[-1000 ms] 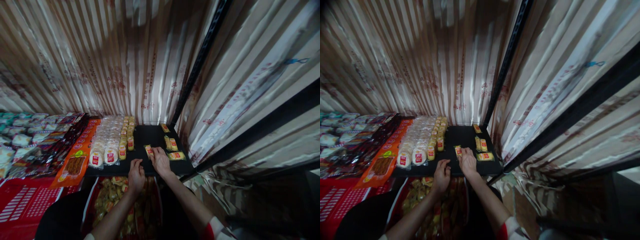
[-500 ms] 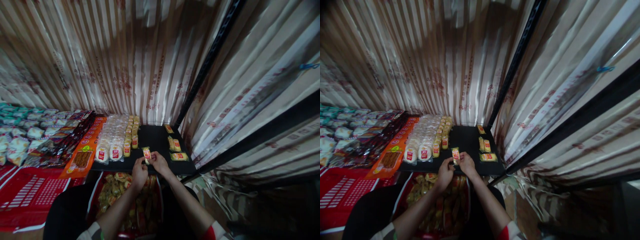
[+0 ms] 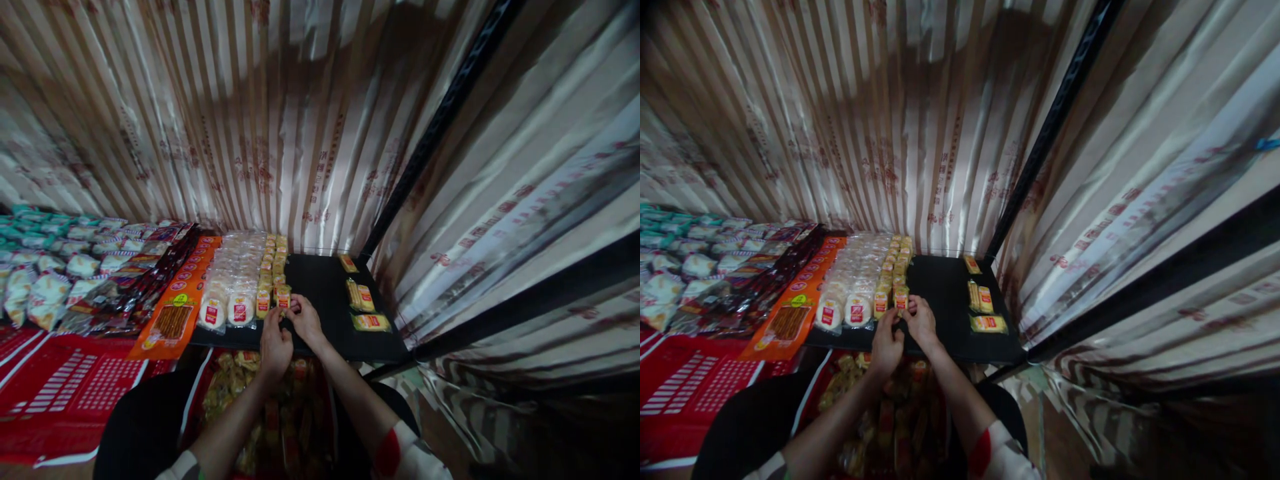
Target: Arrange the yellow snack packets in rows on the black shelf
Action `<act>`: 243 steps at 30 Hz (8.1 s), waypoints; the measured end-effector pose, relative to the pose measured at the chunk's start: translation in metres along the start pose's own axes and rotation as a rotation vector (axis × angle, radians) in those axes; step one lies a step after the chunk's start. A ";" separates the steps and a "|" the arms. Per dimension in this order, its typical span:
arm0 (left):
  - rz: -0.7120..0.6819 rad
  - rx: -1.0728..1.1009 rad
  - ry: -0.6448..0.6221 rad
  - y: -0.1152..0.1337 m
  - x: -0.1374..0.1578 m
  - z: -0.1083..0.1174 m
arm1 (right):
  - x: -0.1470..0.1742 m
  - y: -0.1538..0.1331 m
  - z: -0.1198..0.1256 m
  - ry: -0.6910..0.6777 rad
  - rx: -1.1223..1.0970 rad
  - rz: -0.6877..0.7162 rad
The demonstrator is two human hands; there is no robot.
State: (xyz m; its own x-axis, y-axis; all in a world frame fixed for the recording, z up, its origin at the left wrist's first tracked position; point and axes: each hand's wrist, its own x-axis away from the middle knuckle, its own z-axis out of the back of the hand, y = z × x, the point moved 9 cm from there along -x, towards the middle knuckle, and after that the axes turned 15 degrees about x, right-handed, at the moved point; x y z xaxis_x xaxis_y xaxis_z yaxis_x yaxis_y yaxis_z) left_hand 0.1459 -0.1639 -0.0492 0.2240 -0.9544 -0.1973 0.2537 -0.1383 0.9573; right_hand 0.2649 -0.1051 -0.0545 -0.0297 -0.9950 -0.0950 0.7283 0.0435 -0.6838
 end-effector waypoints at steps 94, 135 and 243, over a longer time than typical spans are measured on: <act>-0.395 -0.091 -0.097 -0.001 -0.014 -0.025 | -0.056 -0.085 -0.015 -0.100 0.650 0.319; -0.201 -0.090 -0.074 -0.019 -0.010 -0.031 | -0.137 -0.077 -0.014 -0.139 0.750 0.194; -0.420 -0.259 -0.008 0.000 -0.006 -0.031 | -0.072 -0.128 -0.003 -0.138 0.676 0.674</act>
State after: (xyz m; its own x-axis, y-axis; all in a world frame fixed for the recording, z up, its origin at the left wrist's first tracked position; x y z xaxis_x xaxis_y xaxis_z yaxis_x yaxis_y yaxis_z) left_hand 0.1734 -0.1505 -0.0544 0.0456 -0.8326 -0.5521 0.5460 -0.4420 0.7117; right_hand 0.1722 -0.0391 0.0377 0.5883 -0.7836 -0.1998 0.8047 0.5917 0.0486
